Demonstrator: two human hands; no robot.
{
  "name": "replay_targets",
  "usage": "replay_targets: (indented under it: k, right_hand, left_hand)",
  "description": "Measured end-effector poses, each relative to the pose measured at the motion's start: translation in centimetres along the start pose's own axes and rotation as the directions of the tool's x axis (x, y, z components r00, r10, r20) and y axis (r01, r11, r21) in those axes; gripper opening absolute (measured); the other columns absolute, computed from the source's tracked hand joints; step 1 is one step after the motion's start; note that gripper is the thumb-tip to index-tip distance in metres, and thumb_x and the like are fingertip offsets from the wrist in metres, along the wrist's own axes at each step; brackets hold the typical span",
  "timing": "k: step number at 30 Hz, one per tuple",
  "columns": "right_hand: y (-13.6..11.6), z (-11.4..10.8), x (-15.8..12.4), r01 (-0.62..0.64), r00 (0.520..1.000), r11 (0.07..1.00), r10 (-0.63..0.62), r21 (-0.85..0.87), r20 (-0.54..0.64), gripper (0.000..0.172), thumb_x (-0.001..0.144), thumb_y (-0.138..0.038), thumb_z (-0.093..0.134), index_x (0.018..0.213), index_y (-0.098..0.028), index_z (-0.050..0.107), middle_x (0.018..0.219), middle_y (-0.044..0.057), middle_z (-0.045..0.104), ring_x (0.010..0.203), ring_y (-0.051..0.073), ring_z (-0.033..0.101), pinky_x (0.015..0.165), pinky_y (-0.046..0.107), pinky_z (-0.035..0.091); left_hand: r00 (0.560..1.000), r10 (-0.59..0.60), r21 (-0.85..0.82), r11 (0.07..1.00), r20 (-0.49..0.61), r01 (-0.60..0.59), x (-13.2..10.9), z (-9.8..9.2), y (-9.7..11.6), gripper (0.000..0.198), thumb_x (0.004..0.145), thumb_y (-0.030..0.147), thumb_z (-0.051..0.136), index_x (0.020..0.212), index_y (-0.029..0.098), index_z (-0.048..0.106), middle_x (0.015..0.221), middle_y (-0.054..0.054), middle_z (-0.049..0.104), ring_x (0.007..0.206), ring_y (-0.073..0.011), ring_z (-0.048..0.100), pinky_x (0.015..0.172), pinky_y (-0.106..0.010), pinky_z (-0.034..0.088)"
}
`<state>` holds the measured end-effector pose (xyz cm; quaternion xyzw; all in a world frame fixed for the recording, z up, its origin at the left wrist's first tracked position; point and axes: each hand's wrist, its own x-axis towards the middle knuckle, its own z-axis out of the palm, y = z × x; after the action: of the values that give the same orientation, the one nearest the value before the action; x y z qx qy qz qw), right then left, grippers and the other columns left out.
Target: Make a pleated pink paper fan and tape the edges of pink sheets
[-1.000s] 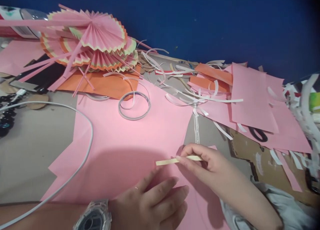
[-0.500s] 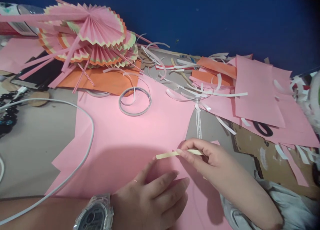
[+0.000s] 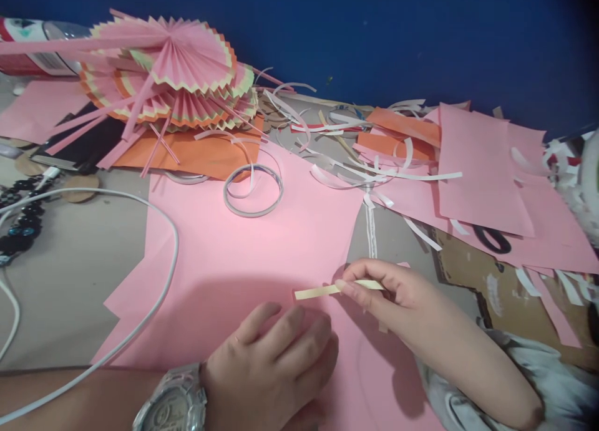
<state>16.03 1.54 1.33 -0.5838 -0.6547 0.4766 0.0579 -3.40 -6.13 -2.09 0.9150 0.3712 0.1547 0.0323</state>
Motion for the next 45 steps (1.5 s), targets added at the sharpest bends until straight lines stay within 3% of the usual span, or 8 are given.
replay_targets:
  k: [5, 9, 37, 45]
  right_hand:
    - [-0.5, 0.2, -0.3, -0.043, 0.999, 0.999, 0.043, 0.020, 0.016, 0.023, 0.085, -0.043, 0.047, 0.079, -0.024, 0.059, 0.079, -0.003, 0.065, 0.074, 0.014, 0.059, 0.064, 0.024, 0.043]
    - [-0.6, 0.5, -0.5, -0.031, 1.000, 1.000, 0.031, -0.004, 0.001, 0.022, 0.087, -0.041, 0.044, 0.079, -0.026, 0.058, 0.080, -0.004, 0.065, 0.077, 0.014, 0.060, 0.068, 0.025, 0.042]
    - [-0.2, 1.3, -0.7, -0.004, 0.996, 0.973, -0.016, -0.232, -0.084, 0.016, 0.087, -0.034, 0.046, 0.075, -0.026, 0.053, 0.068, -0.008, 0.060, 0.062, 0.011, 0.056, 0.056, 0.024, 0.040]
    - [-0.3, 1.2, -0.7, 0.006, 0.997, 0.975, -0.024, -0.224, -0.075, 0.014, 0.087, -0.033, 0.046, 0.078, -0.026, 0.054, 0.074, -0.006, 0.063, 0.068, 0.012, 0.058, 0.058, 0.025, 0.040]
  left_hand:
    - [1.000, 0.008, 0.127, 0.992, 0.028, -0.011, 0.0, -0.7, 0.3, 0.028, 0.088, 0.040, 0.045, 0.107, 0.029, 0.062, 0.120, 0.003, 0.056, 0.103, -0.0221, 0.045, 0.090, -0.045, 0.026]
    - [0.999, 0.007, 0.164, 0.986, 0.036, -0.013, -0.4, -0.8, 0.7, 0.025, 0.087, 0.038, 0.046, 0.106, 0.032, 0.062, 0.120, 0.004, 0.056, 0.106, -0.0244, 0.045, 0.085, -0.046, 0.029]
    - [0.999, 0.021, 0.135, 0.990, 0.040, -0.026, -0.4, -0.9, 0.5, 0.028, 0.086, 0.040, 0.048, 0.109, 0.030, 0.061, 0.119, 0.002, 0.056, 0.109, -0.0255, 0.046, 0.088, -0.045, 0.031]
    - [0.999, -0.007, 0.145, 0.989, 0.052, 0.000, -0.5, -0.9, 0.6, 0.028, 0.086, 0.040, 0.049, 0.108, 0.030, 0.062, 0.119, 0.002, 0.056, 0.107, -0.0267, 0.048, 0.088, -0.046, 0.031]
